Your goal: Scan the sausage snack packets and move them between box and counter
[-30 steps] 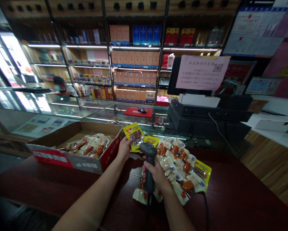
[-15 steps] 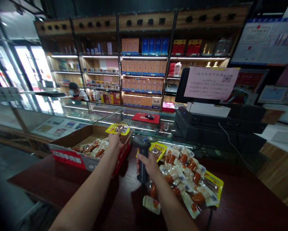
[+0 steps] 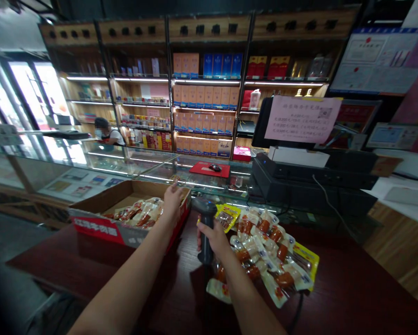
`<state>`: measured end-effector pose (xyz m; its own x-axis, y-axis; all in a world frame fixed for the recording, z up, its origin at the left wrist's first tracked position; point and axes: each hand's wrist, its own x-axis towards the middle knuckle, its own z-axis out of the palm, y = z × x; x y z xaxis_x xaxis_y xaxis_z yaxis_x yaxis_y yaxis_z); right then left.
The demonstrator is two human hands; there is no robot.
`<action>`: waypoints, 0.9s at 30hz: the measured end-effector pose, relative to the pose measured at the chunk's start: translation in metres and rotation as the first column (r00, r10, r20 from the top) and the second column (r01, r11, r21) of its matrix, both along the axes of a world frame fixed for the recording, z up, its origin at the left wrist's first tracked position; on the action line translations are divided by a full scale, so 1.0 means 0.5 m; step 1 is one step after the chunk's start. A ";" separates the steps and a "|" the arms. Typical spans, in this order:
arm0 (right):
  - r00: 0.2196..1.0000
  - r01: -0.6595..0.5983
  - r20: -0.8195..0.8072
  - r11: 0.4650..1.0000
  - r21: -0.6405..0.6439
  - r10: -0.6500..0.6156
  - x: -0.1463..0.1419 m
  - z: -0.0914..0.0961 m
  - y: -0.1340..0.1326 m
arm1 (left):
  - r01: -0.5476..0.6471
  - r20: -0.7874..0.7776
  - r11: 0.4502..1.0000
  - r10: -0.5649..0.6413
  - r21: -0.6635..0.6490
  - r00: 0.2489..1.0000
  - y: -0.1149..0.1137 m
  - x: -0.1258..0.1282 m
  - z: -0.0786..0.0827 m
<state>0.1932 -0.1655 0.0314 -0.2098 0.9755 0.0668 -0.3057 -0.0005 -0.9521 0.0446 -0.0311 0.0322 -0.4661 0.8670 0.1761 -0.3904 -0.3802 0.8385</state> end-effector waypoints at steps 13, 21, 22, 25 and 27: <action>0.963 0.253 -0.085 0.967 -0.038 -0.255 0.136 -0.063 -0.007 | 0.272 -0.400 0.945 -0.323 -0.180 0.858 -0.023 0.158 -0.160; 0.949 0.291 -0.120 0.956 -0.023 -0.292 0.148 -0.075 -0.007 | 0.176 -0.539 0.961 -0.266 -0.214 0.799 -0.027 0.194 -0.188; 0.950 0.289 -0.115 0.957 -0.025 -0.290 0.147 -0.075 -0.007 | 0.203 -0.535 0.952 -0.298 -0.230 0.791 -0.026 0.192 -0.190; 0.954 0.284 -0.098 0.959 -0.017 -0.284 0.144 -0.075 -0.007 | 0.336 -0.444 0.897 -0.436 -0.289 0.782 -0.021 0.187 -0.191; 0.957 0.279 -0.082 0.960 -0.016 -0.279 0.139 -0.076 -0.010 | 0.415 -0.298 0.872 -0.481 -0.260 0.824 -0.021 0.185 -0.192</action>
